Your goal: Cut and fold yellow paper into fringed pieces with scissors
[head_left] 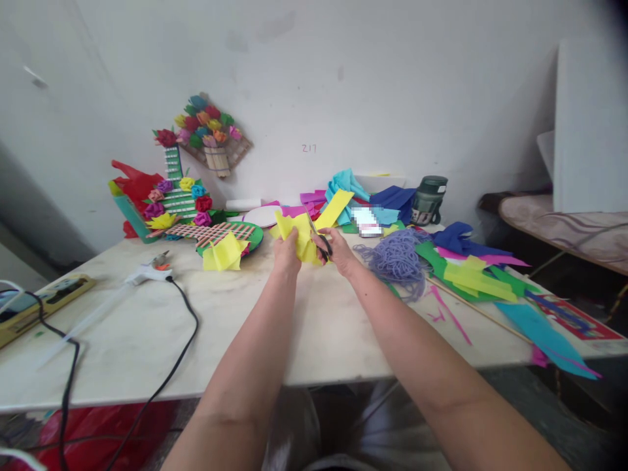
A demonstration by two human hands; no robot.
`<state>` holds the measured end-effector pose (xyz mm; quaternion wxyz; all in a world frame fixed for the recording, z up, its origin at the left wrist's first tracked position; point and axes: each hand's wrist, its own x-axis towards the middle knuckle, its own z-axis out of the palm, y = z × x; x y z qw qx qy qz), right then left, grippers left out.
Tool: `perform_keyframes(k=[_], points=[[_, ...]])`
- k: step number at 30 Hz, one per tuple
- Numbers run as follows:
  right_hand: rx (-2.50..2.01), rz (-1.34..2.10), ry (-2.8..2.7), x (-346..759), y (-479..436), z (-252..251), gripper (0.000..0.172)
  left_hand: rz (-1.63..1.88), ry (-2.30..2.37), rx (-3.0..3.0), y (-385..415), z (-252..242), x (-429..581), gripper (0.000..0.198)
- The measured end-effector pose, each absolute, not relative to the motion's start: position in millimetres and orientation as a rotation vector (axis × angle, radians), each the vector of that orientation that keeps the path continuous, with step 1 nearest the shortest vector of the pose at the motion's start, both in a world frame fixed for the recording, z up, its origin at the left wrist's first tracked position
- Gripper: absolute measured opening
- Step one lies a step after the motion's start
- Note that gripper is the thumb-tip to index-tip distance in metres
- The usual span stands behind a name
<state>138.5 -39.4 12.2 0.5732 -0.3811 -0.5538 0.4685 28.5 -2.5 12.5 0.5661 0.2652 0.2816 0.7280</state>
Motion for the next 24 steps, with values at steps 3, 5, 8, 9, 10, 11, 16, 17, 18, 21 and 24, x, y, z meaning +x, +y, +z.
perform_keyframes(k=[3, 5, 8, 9, 10, 11, 16, 17, 18, 21, 24], points=[[-0.901, 1.087, -1.275, 137.8, -40.1, 13.2, 0.042, 1.712, 0.671, 0.620, -3.1, 13.3, 29.1, 0.018], [-0.909, 1.080, -1.262, 137.6, -40.1, 13.5, 0.042, 1.711, 0.666, 0.620, -3.7, 13.8, 29.4, 0.016], [-0.905, 1.072, -1.253, 137.4, -39.9, 14.0, 0.041, 1.707, 0.661, 0.619, -4.1, 14.0, 29.4, 0.014], [-0.903, 1.071, -1.254, 137.3, -39.8, 14.1, 0.041, 1.706, 0.660, 0.618, -3.9, 13.8, 29.3, 0.014], [-0.902, 1.072, -1.254, 137.2, -39.8, 14.3, 0.041, 1.705, 0.660, 0.616, -3.6, 13.5, 29.2, 0.015], [-0.904, 1.071, -1.252, 137.1, -39.8, 14.5, 0.041, 1.704, 0.660, 0.615, -3.2, 13.2, 29.1, 0.015], [-0.902, 1.053, -1.243, 136.3, -38.9, 13.9, 0.041, 1.707, 0.665, 0.612, -2.0, 12.2, 28.7, 0.016], [-0.897, 1.047, -1.246, 136.1, -38.5, 13.5, 0.041, 1.707, 0.664, 0.614, -2.1, 12.3, 28.7, 0.016], [-0.893, 1.041, -1.250, 135.7, -38.1, 13.2, 0.041, 1.708, 0.663, 0.615, -2.4, 12.5, 28.7, 0.015], [-0.899, 1.015, -1.243, 133.9, -37.4, 13.1, 0.043, 1.719, 0.664, 0.610, -3.8, 13.4, 28.9, 0.014], [-0.935, 0.997, -1.221, 131.9, -38.2, 14.1, 0.047, 1.726, 0.669, 0.600, -4.7, 14.2, 29.2, 0.012]])
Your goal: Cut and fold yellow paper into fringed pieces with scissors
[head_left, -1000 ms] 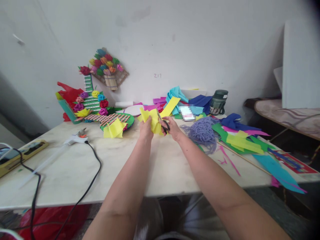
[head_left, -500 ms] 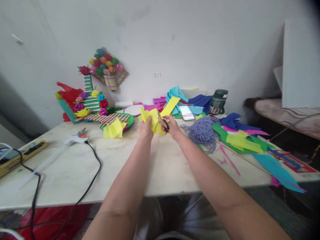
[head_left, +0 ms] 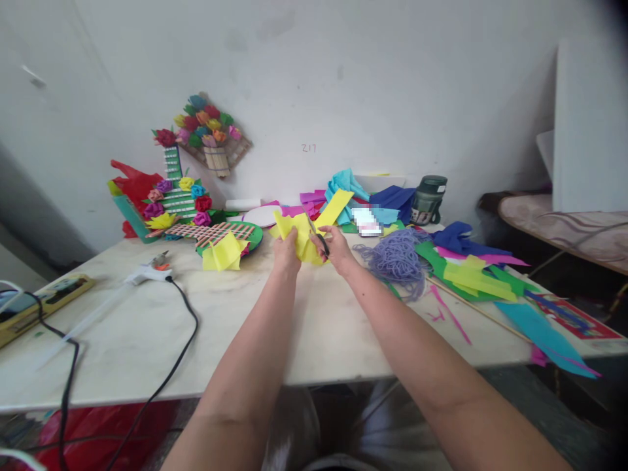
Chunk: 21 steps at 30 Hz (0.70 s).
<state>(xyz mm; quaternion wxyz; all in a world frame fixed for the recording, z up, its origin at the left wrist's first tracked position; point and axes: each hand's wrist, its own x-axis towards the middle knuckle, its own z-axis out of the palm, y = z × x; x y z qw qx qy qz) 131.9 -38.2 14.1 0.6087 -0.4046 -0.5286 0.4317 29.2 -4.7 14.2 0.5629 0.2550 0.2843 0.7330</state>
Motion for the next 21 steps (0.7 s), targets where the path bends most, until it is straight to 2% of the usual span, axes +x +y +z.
perform_keyframes(k=[9, 21], points=[[-0.891, 1.087, -1.270, 137.5, -42.8, 15.2, 0.043, 1.686, 0.638, 0.644, -4.0, 12.8, 28.2, 0.018], [-0.875, 1.108, -1.212, 140.8, -39.8, 14.5, 0.068, 1.620, 0.596, 0.699, -7.9, 12.1, 29.5, 0.022]])
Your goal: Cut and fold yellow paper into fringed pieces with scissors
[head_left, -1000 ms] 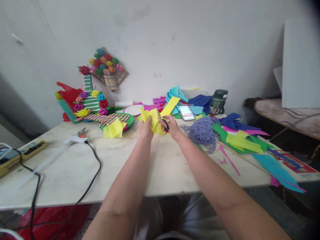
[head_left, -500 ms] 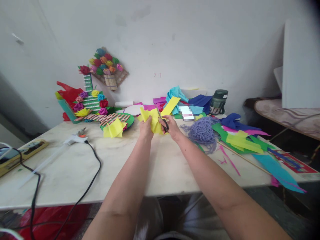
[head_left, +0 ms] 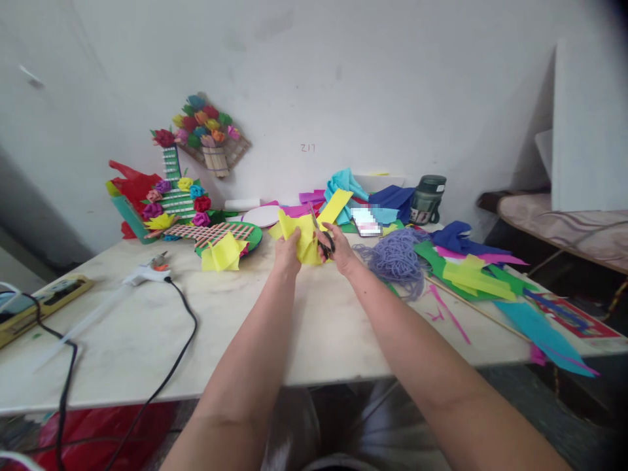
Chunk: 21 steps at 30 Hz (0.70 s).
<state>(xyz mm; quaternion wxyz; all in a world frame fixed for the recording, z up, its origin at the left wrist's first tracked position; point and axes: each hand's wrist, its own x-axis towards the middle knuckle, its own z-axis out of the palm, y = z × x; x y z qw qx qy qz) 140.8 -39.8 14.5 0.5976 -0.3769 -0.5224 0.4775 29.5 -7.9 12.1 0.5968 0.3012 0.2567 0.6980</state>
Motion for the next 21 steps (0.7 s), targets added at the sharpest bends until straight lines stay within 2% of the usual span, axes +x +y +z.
perform_keyframes(k=[16, 21], points=[[-0.872, 1.019, -1.163, 138.4, -37.0, 13.9, 0.059, 1.622, 0.605, 0.703, -4.2, 9.8, 27.3, 0.021], [-0.774, 1.092, -1.183, 144.6, -41.1, 15.3, 0.045, 1.616, 0.598, 0.685, -6.0, 13.2, 21.9, 0.023]])
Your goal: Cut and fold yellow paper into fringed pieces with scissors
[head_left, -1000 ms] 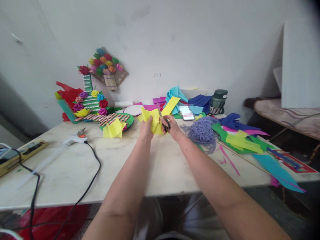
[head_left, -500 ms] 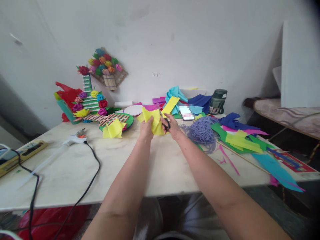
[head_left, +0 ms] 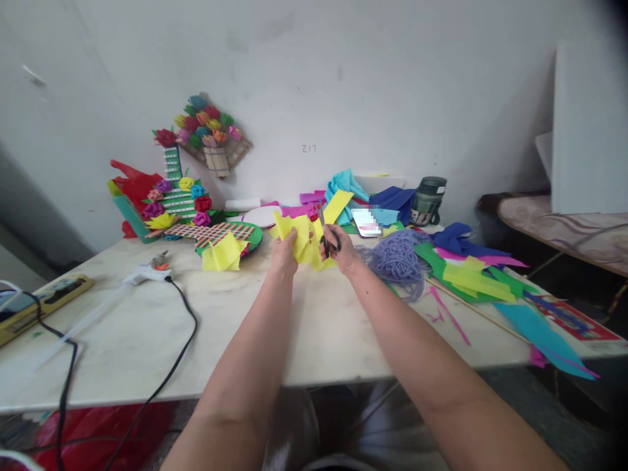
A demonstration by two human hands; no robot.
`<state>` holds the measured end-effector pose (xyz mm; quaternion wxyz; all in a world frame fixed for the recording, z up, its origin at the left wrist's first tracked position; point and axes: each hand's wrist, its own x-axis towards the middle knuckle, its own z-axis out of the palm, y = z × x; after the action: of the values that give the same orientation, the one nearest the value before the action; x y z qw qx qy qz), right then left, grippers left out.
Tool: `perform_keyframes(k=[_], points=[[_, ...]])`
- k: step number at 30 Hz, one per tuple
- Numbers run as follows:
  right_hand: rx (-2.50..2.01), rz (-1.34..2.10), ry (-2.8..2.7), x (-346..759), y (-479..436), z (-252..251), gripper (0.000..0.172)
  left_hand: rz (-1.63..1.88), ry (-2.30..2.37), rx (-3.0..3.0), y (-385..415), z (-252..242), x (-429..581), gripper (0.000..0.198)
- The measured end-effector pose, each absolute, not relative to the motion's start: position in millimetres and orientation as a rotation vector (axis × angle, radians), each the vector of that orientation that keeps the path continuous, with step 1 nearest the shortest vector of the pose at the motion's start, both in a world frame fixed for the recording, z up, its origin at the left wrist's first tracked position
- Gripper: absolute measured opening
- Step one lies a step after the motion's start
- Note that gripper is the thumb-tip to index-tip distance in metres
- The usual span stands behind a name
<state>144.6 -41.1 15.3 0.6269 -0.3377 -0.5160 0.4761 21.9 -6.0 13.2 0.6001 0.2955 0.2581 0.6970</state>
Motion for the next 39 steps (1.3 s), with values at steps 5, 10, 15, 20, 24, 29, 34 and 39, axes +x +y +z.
perform_keyframes(k=[5, 10, 15, 20, 24, 29, 34, 39], points=[[-0.828, 0.975, -1.162, 152, -35, 19, 0.035, 1.655, 0.611, 0.610, -3, 13, 15, 0.021], [-1.290, 0.528, -1.323, 166, -26, 16, 0.034, 1.721, 0.602, 0.563, 0, 15, 9, 0.016], [-1.776, 0.034, -1.708, 175, -29, 11, 0.036, 1.764, 0.655, 0.551, 0, 16, 8, 0.016], [-2.019, -0.072, -1.943, 167, -31, 8, 0.042, 1.722, 0.648, 0.604, -4, 15, 13, 0.018], [-2.023, -0.025, -2.028, 163, -32, 5, 0.045, 1.678, 0.650, 0.674, -6, 14, 14, 0.017], [-1.913, -0.018, -1.919, 165, -32, 5, 0.034, 1.623, 0.645, 0.720, -4, 11, 13, 0.024], [-1.512, 0.464, -1.687, 161, -32, 9, 0.038, 1.569, 0.664, 0.733, -1, 6, 14, 0.029], [-1.054, 1.046, -1.431, 153, -34, 10, 0.026, 1.544, 0.659, 0.764, 0, 2, 17, 0.033]])
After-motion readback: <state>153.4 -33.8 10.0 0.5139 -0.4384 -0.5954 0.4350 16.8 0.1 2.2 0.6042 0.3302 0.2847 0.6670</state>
